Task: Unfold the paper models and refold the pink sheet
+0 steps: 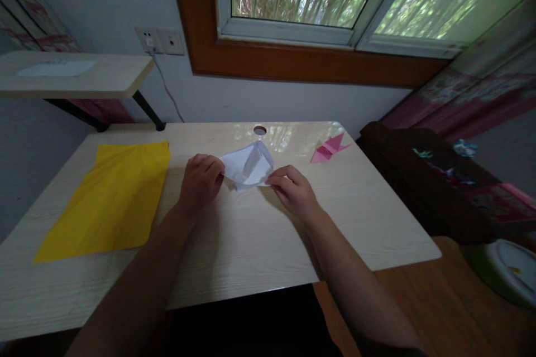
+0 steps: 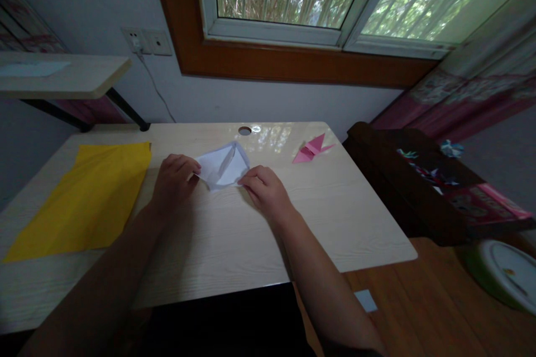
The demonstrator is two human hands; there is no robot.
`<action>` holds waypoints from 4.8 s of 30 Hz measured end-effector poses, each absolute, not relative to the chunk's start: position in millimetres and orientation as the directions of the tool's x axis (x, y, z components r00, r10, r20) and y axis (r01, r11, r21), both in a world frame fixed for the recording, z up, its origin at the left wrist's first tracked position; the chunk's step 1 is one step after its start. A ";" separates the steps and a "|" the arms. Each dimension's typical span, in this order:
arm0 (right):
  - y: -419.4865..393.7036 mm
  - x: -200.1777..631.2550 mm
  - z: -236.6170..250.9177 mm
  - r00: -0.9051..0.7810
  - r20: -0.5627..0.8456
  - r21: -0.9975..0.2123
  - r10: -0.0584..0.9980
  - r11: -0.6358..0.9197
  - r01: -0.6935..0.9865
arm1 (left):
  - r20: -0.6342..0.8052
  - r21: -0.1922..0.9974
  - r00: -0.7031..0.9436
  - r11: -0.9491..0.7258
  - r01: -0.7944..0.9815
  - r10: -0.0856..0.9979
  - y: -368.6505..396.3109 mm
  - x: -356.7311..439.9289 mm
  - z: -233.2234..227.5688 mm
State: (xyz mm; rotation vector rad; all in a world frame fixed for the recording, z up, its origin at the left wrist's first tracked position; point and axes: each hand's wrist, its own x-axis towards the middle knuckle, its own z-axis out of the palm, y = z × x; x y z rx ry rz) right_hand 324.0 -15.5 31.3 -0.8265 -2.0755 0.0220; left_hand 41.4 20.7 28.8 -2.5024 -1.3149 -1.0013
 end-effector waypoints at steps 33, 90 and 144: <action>-12.4 317.1 24.4 -0.419 0.679 -0.316 0.602 0.756 0.574 | 0.480 0.390 0.626 -0.789 0.475 0.615 15.4 59.4 8.6; -15.6 323.1 19.8 -0.436 0.621 -0.350 0.652 0.728 0.589 | 0.561 0.128 0.658 -0.838 0.530 0.502 14.9 51.3 22.0; 9.3 336.5 3.7 0.159 0.333 -0.874 0.929 0.241 0.421 | 0.578 0.452 0.575 -0.814 0.365 0.579 21.2 55.8 12.0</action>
